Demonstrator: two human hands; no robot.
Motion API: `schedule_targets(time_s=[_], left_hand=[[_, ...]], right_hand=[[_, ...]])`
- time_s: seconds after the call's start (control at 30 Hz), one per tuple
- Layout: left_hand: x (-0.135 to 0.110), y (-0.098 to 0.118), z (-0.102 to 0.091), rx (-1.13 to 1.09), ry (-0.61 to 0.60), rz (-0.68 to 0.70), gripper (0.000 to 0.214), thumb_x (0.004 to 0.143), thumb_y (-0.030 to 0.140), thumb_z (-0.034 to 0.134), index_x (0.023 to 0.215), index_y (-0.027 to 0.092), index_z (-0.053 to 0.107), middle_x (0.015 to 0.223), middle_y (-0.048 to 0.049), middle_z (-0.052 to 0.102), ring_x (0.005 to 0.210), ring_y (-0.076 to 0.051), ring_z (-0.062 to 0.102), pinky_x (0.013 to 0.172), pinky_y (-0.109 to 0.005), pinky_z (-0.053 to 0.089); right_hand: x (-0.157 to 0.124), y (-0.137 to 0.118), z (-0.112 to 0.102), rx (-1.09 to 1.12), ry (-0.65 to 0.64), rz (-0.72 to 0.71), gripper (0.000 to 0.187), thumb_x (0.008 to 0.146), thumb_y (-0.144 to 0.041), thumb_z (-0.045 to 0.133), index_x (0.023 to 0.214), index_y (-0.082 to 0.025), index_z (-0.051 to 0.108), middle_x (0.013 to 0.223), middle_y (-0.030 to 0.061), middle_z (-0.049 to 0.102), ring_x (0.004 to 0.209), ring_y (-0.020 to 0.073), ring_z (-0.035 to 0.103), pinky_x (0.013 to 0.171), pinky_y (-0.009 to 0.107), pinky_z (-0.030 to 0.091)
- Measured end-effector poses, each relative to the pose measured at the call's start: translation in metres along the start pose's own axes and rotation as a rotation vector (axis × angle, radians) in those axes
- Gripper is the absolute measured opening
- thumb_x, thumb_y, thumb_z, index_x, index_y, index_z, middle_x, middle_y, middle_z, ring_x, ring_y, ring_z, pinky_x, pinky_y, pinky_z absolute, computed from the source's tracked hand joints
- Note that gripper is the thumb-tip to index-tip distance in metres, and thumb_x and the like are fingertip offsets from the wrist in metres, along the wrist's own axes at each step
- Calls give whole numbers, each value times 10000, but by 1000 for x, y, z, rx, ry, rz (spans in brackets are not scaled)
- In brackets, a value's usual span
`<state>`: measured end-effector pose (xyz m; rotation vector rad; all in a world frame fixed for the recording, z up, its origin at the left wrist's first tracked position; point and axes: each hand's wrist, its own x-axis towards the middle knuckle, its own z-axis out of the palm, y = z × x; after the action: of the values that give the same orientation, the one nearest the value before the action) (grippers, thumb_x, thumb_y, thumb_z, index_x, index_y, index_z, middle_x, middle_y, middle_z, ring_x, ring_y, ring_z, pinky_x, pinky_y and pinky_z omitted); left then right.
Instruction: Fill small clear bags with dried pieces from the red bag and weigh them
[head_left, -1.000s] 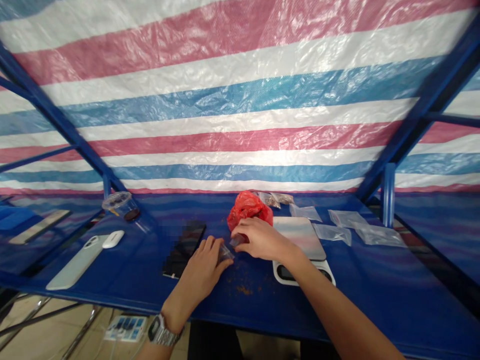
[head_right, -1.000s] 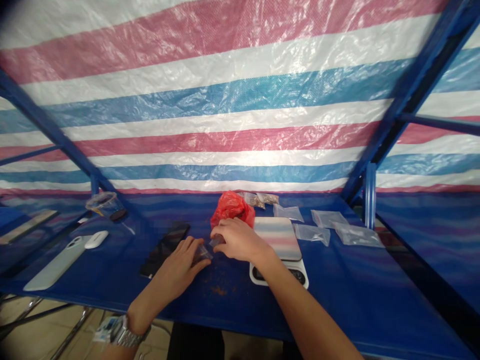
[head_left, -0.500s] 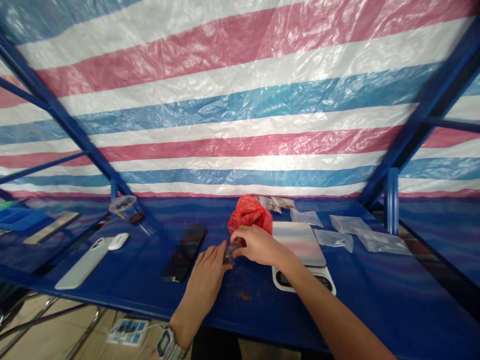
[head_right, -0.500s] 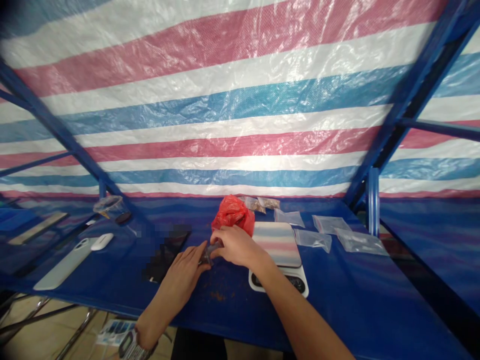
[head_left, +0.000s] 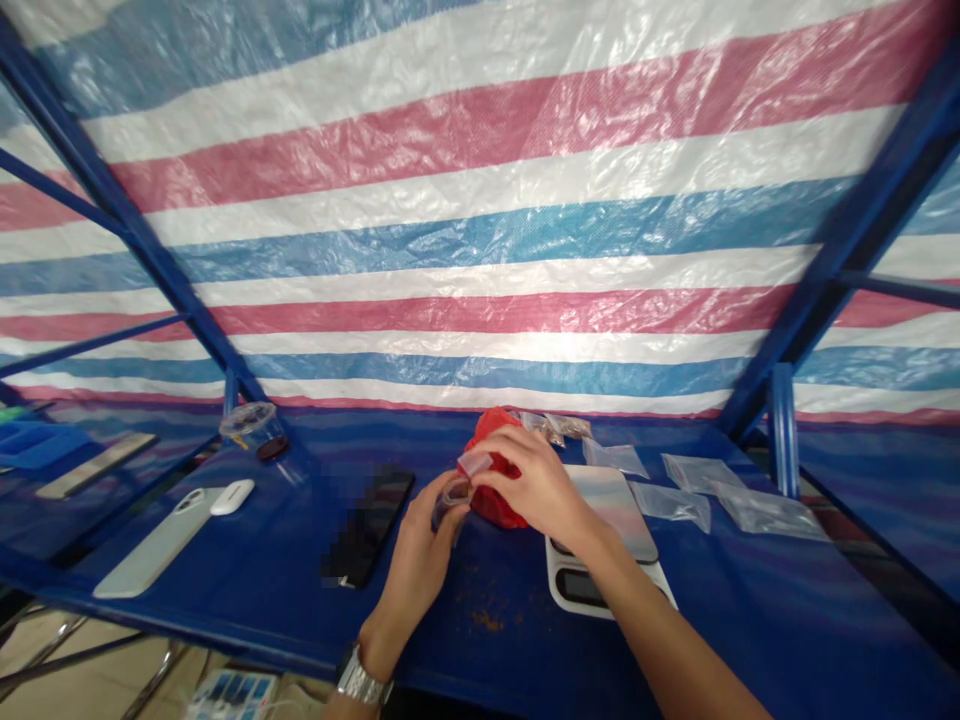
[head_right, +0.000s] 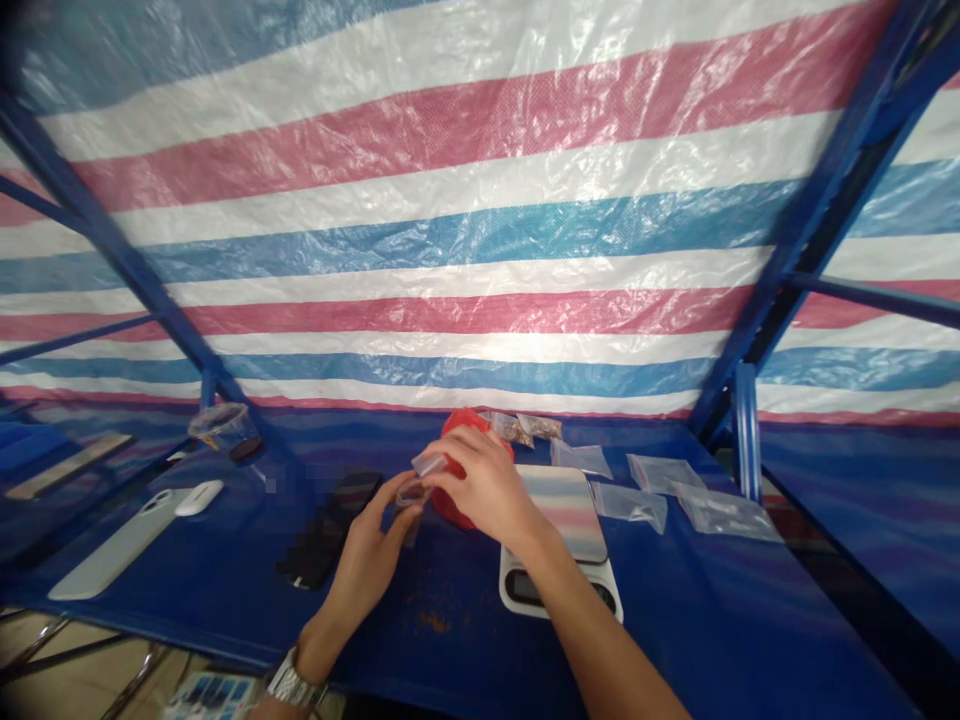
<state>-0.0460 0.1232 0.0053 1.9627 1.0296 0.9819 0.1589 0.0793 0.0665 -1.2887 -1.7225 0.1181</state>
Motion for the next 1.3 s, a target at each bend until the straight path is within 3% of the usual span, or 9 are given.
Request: schedule_targets(time_s=[0.13,0.3,0.53,0.67,0.83,0.97,1.13,1.2,1.3], left_hand=[[29,9,4,-310,-15,30,426,937,458,650,1286,214,646,1281,-112,751,1208,-265,705,1117,-449,511],[72,28,12,-533,-8,81,547,895,517,703,1320,181,626,1340,-156,719,1246,-293,689,1129,-465,503],[111,38,66,-867,-260,-25,546,896,516,720,1315,181,618,1391,-162,687,1241,-301,691,1110,-454,514],[112,36,83,-915,-360,-20,523,919,497,699,1326,185,601,1448,-168,646,1268,-301,675,1104,-444,523],[108,27,69,-512,-294,169,535,992,469,574,1462,222,506,1509,-138,595,1363,-277,599,1175,-467,460],[111,9,55,60,-160,434,434,1002,375,560,1407,221,575,1446,-102,625,1393,-271,525,1239,-515,362],[118,0,49,301,-176,531,381,1010,323,531,1371,214,589,1349,-106,650,1281,-275,559,1169,-510,435],[119,3,47,357,-175,555,389,984,294,560,1363,208,591,1347,-112,633,1280,-286,544,1170,-508,431],[119,6,44,419,-157,544,471,919,188,582,1390,194,576,1382,-126,585,1313,-305,509,1185,-506,419]], right_hand=[[2,20,-19,-85,238,158,126,911,-280,741,1033,-252,750,1051,57,770,1003,249,686,942,388,477],[-6,56,-23,-27,-73,233,142,937,-329,688,971,-229,783,987,52,797,898,227,712,849,355,511],[-5,61,-29,147,102,283,378,949,-377,636,1282,-200,665,1112,77,765,942,205,696,838,343,528],[-3,60,-30,176,139,322,374,884,-341,704,1228,-199,662,1106,74,761,994,216,704,902,364,535],[-9,53,-65,127,92,327,242,910,-365,690,1085,-203,728,1052,59,774,975,230,701,909,379,517],[-24,47,-110,-67,-149,341,181,899,-390,707,920,-213,739,954,43,757,950,246,677,901,385,495],[-46,59,-131,-255,-339,455,178,848,-392,756,972,-264,757,931,26,754,937,264,677,933,424,466],[-48,65,-128,-250,-319,457,187,876,-423,730,974,-266,752,953,28,757,953,267,674,946,430,454],[-43,68,-118,-241,-116,390,226,951,-432,636,924,-227,725,950,49,758,921,247,674,928,411,460]])
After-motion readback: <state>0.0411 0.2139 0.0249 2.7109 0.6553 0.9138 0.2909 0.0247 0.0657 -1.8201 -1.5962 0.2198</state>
